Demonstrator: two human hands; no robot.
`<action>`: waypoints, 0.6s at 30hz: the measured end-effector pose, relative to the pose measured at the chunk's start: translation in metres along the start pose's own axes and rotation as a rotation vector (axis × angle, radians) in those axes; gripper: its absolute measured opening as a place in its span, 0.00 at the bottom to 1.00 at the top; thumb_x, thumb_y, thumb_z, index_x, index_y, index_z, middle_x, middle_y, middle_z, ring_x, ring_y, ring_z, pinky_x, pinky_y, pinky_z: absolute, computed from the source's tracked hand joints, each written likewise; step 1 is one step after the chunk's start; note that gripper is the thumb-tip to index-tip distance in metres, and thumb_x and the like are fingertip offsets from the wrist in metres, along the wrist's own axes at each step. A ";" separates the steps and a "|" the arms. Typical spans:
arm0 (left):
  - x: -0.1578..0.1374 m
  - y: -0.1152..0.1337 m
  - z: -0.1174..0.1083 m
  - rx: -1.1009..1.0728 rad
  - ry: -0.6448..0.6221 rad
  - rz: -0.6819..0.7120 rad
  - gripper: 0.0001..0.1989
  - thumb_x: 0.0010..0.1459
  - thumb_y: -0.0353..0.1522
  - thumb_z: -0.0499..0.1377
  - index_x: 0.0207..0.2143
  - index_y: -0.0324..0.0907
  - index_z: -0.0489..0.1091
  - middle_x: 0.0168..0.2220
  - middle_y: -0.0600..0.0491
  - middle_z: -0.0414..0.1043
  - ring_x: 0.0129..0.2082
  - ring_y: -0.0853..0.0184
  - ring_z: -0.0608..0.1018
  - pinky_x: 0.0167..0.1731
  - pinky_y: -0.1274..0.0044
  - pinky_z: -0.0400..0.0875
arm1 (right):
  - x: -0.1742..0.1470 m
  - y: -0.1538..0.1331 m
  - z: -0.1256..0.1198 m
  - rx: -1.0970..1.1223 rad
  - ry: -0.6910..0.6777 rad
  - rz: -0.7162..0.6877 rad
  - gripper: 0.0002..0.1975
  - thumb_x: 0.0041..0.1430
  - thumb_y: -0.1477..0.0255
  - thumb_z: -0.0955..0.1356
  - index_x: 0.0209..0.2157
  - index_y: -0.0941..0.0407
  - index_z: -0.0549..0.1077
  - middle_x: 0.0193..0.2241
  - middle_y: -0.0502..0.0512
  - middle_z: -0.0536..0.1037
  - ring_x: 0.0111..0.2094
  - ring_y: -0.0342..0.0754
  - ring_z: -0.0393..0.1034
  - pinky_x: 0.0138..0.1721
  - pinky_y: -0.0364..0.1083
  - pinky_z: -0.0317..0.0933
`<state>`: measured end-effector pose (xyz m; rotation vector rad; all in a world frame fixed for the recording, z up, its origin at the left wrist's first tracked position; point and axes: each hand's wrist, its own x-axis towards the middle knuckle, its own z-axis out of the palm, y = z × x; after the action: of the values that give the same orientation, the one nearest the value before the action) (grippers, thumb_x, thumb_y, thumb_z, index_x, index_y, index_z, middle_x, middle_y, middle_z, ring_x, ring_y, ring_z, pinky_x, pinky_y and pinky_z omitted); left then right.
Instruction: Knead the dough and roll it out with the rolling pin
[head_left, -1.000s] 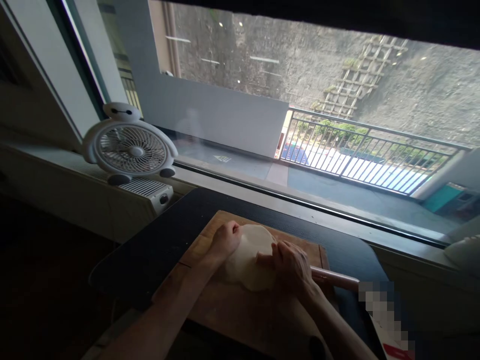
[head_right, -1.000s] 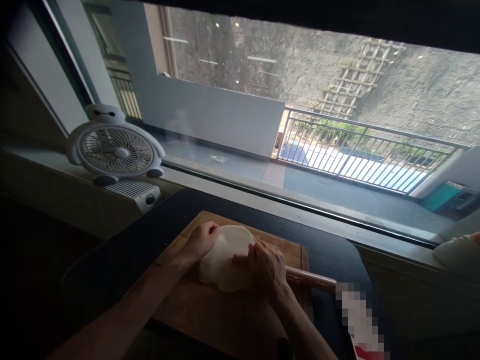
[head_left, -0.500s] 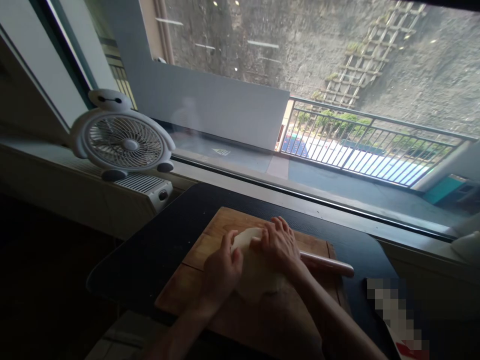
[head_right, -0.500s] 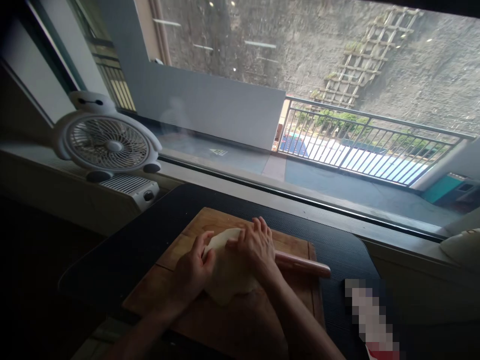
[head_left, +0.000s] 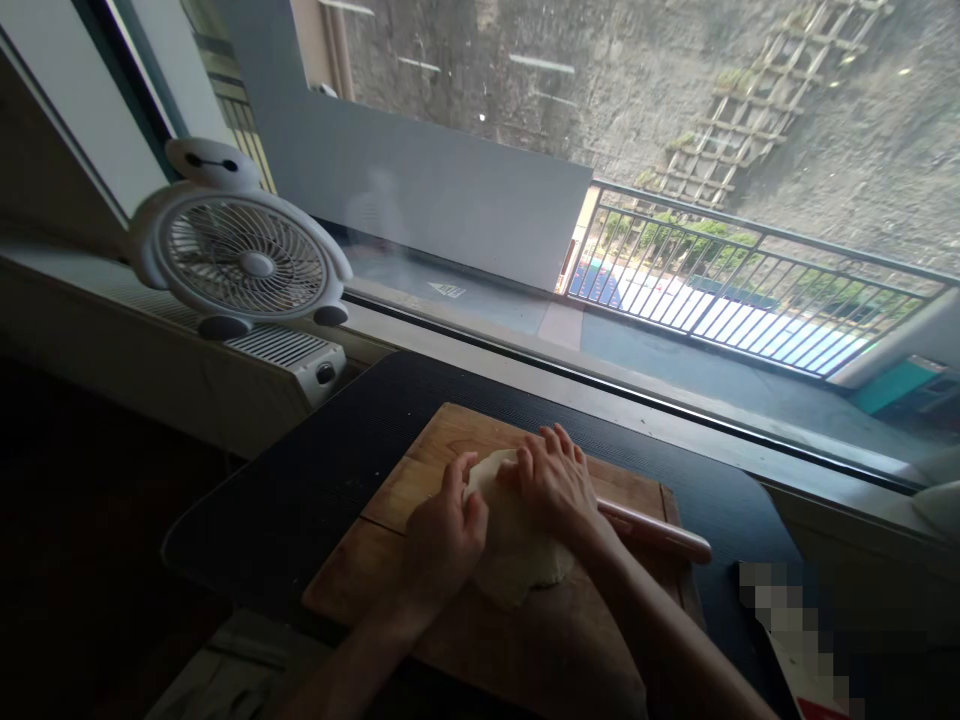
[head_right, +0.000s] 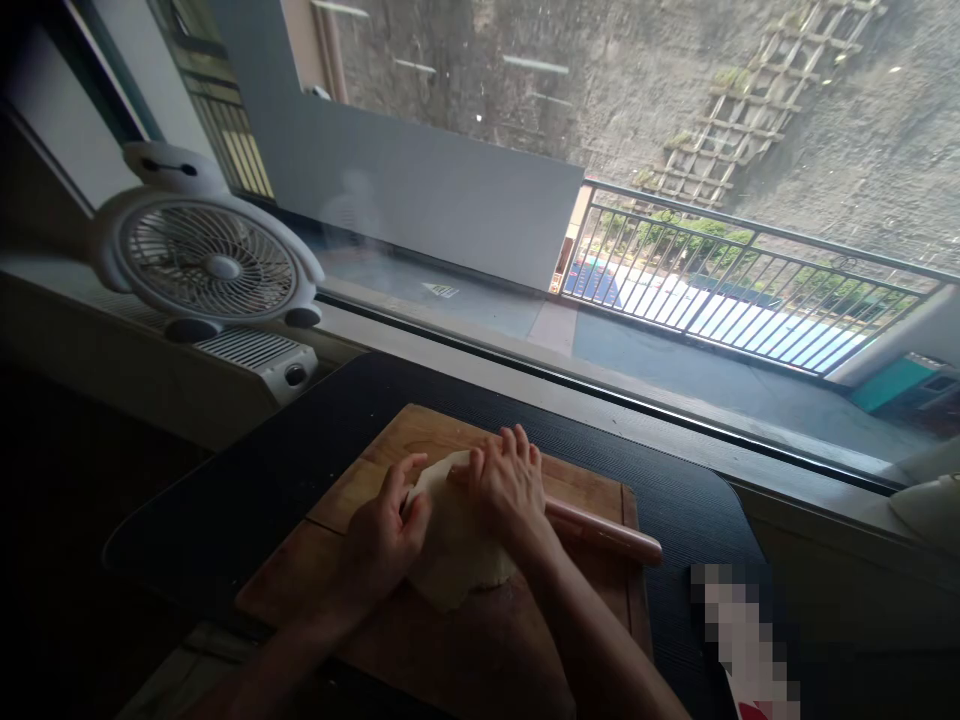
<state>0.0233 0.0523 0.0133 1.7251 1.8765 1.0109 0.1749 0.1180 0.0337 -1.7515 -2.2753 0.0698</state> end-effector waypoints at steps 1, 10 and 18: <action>0.000 -0.001 0.000 -0.002 -0.008 0.004 0.22 0.59 0.31 0.48 0.56 0.44 0.55 0.25 0.57 0.71 0.26 0.67 0.76 0.25 0.79 0.64 | -0.015 -0.004 0.002 -0.008 0.031 -0.062 0.21 0.66 0.62 0.52 0.54 0.51 0.64 0.59 0.54 0.59 0.63 0.52 0.40 0.59 0.54 0.40; 0.001 0.003 -0.002 0.000 -0.015 -0.009 0.21 0.59 0.33 0.49 0.56 0.45 0.56 0.30 0.56 0.74 0.28 0.67 0.77 0.25 0.79 0.63 | 0.065 0.020 -0.007 -0.001 -0.067 0.196 0.23 0.67 0.63 0.51 0.45 0.58 0.71 0.54 0.65 0.65 0.60 0.58 0.47 0.55 0.57 0.46; -0.004 -0.003 0.002 -0.009 0.007 0.015 0.22 0.59 0.32 0.48 0.56 0.46 0.55 0.31 0.55 0.74 0.29 0.66 0.77 0.26 0.79 0.64 | -0.011 -0.014 0.001 -0.015 0.075 -0.098 0.19 0.67 0.64 0.53 0.50 0.52 0.67 0.59 0.54 0.60 0.64 0.52 0.36 0.60 0.55 0.36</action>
<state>0.0236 0.0493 0.0093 1.7348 1.8636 1.0304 0.1641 0.1036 0.0331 -1.6196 -2.3090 -0.0318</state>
